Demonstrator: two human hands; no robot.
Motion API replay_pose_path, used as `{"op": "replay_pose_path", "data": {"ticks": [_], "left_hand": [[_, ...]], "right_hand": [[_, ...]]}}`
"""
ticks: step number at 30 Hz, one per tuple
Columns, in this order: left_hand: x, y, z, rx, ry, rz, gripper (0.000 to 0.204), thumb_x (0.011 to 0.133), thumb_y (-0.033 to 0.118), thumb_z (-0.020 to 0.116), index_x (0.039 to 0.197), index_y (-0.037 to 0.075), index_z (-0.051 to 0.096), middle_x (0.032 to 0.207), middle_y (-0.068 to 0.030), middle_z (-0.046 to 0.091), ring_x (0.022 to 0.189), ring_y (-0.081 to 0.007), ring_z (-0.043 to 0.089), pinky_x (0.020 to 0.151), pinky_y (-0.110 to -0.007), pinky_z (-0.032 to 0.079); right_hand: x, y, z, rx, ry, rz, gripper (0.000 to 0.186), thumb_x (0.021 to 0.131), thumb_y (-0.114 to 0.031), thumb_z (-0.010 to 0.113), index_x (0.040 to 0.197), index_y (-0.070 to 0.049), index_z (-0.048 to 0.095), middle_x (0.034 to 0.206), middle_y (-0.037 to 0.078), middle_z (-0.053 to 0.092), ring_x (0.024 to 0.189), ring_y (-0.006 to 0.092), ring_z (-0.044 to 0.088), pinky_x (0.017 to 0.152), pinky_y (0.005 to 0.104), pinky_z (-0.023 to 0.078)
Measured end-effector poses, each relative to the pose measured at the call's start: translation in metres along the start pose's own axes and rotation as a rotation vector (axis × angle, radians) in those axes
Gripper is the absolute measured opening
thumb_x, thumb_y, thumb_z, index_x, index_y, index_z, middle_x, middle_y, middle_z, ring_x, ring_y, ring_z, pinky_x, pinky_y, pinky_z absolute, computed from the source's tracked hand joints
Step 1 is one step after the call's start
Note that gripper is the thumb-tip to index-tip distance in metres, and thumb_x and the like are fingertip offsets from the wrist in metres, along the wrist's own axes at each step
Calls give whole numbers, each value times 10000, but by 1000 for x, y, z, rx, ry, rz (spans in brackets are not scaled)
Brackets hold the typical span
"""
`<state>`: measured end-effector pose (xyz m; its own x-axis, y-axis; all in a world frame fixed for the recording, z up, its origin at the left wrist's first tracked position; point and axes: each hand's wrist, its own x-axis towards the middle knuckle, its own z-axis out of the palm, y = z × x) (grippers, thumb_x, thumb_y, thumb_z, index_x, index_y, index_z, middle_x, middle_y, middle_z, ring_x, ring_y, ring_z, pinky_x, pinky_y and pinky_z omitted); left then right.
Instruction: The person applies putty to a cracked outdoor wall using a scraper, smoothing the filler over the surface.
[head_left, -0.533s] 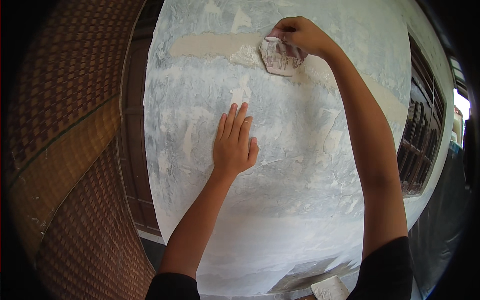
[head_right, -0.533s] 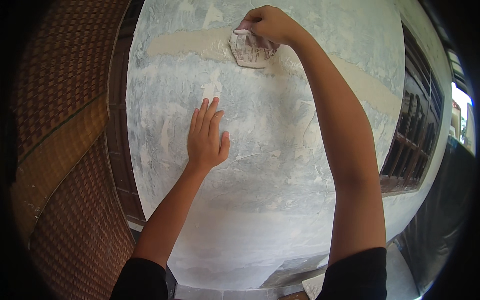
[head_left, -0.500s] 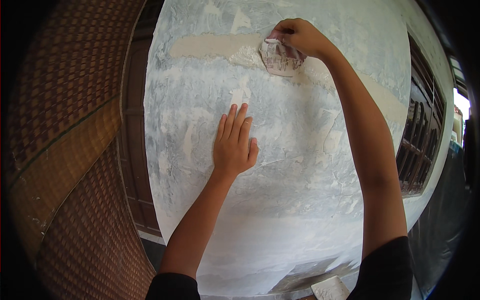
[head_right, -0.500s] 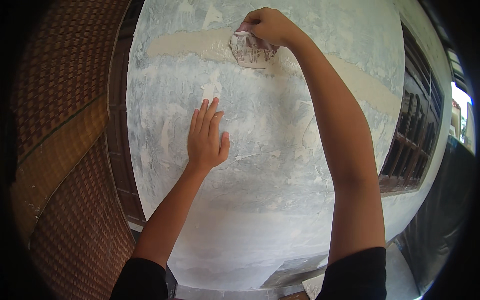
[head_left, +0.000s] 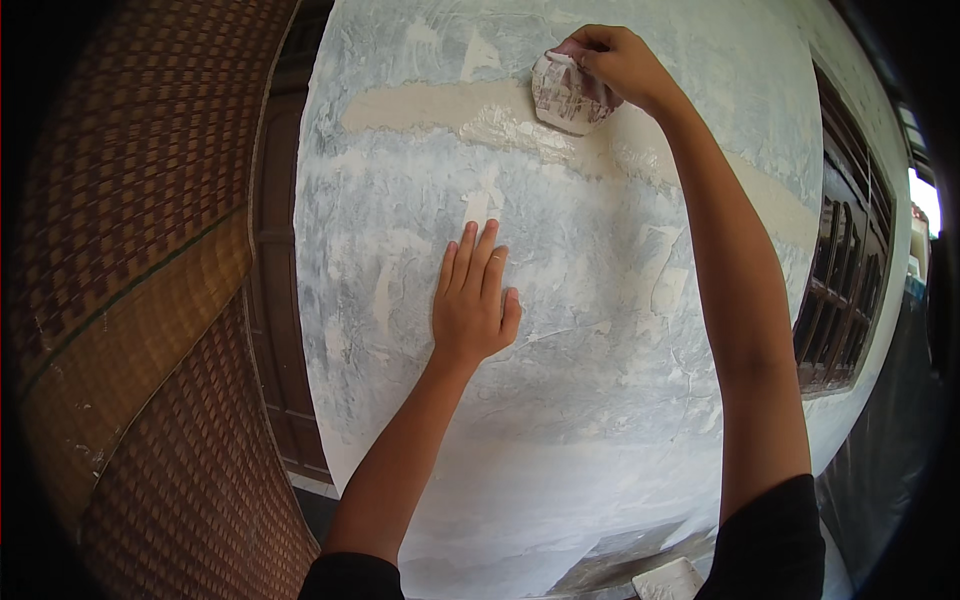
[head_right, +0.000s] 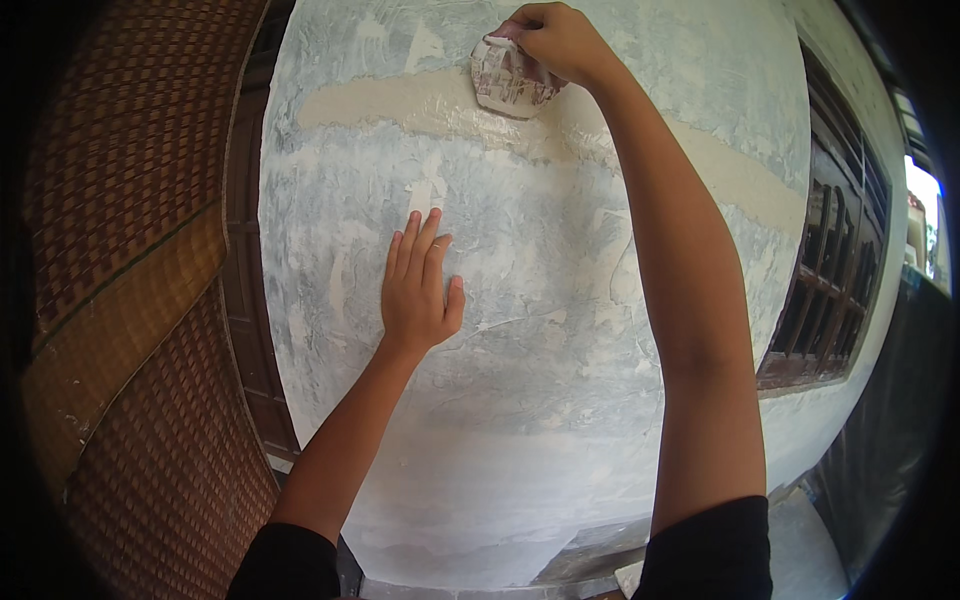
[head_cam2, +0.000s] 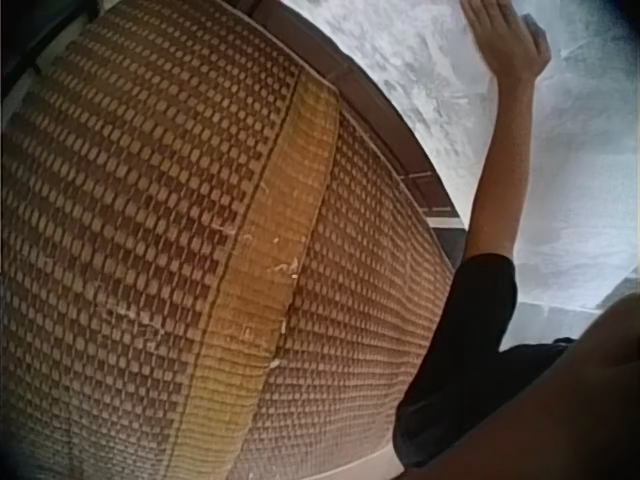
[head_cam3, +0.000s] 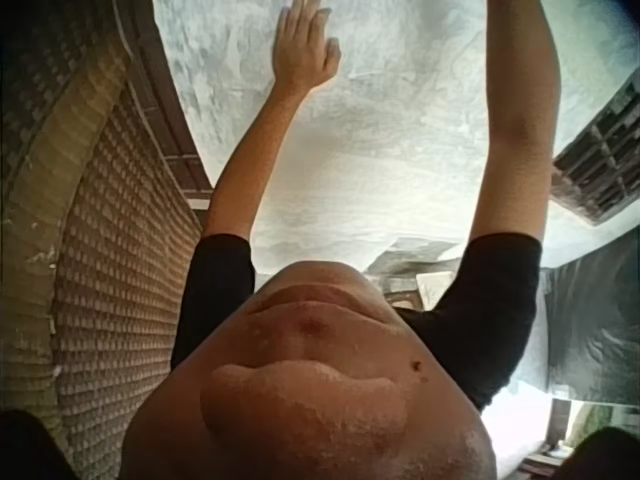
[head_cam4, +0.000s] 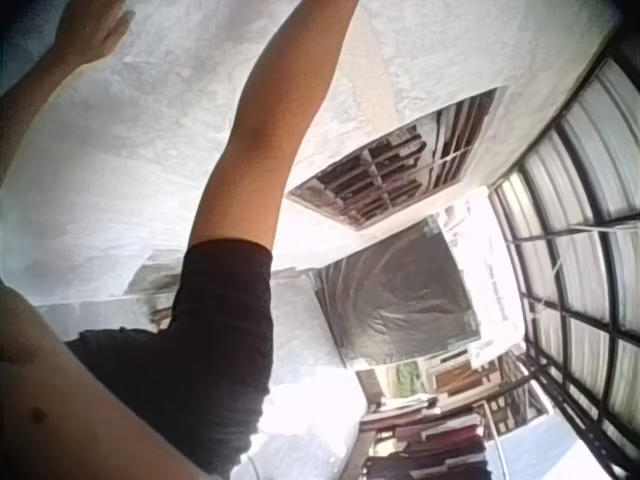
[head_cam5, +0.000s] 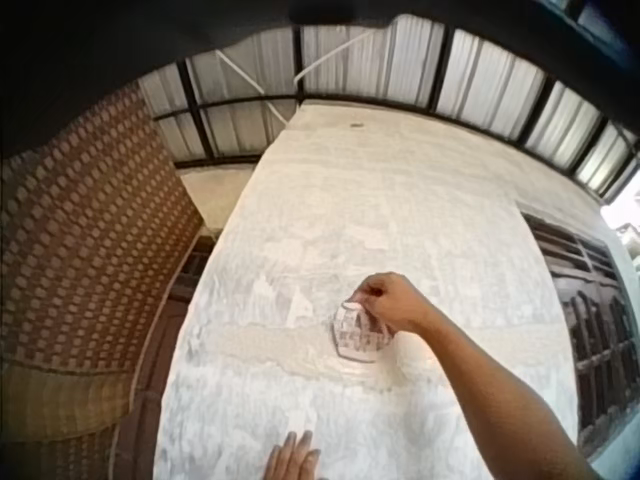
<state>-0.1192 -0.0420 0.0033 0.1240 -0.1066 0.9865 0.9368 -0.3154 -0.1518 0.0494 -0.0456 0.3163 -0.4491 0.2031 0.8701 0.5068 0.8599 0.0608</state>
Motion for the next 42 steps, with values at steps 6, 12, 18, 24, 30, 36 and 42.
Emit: {"op": "replay_pose_path", "data": {"ticks": [6, 12, 18, 24, 30, 36, 42], "left_hand": [[0, 0, 2, 1, -6, -3, 436, 887, 201, 500, 1263, -19, 533, 1513, -225, 431, 1440, -414, 350, 1170, -555, 259], [0, 1, 0, 6, -10, -5, 432, 884, 195, 505, 1261, -15, 534, 1516, -222, 428, 1441, -413, 351, 1171, -554, 259], [-2, -1, 0, 9, -2, -4, 428, 880, 191, 505, 1254, -14, 538, 1517, -222, 427, 1440, -415, 351, 1167, -561, 266], [1, 1, 2, 2, 0, 4, 425, 883, 189, 502, 1254, -16, 538, 1514, -224, 430, 1437, -421, 354, 1164, -566, 268], [0, 0, 0, 8, -3, 2, 424, 883, 185, 500, 1255, -14, 538, 1513, -223, 432, 1436, -423, 354, 1164, -568, 265], [0, 1, 2, 13, 1, 3, 417, 887, 187, 496, 1252, -12, 542, 1513, -221, 433, 1437, -418, 356, 1167, -565, 262], [-3, -2, 1, 30, 1, 2, 420, 888, 188, 495, 1256, -12, 537, 1515, -218, 431, 1437, -417, 354, 1165, -564, 267]], "right_hand": [[-4, 3, 8, -47, -44, -46, 265, 931, -128, 554, 1125, -43, 713, 774, 81, 699, 494, 152, 600, 416, 306, 485], [-7, 7, 12, -23, 4, -98, 256, 936, -169, 574, 1102, -51, 728, 787, 88, 703, 526, 151, 620, 441, 306, 501], [2, 7, 9, -5, 108, -53, 261, 943, -190, 575, 1121, -72, 727, 791, 78, 706, 528, 149, 626, 452, 289, 507], [-1, 11, 11, -37, 123, -37, 264, 954, -196, 570, 1127, -63, 719, 730, 71, 689, 485, 132, 594, 437, 287, 485], [-12, -17, 7, 106, -22, 131, 240, 937, -133, 616, 1060, 54, 704, 710, 128, 681, 557, 186, 625, 493, 329, 510], [-3, 10, -10, 105, 81, -17, 286, 928, -133, 532, 1131, -43, 711, 681, 77, 675, 452, 117, 574, 434, 285, 482], [-10, 10, 22, -45, -8, -155, 257, 936, -147, 562, 1117, -42, 712, 871, 116, 719, 561, 152, 619, 473, 288, 497]]}}
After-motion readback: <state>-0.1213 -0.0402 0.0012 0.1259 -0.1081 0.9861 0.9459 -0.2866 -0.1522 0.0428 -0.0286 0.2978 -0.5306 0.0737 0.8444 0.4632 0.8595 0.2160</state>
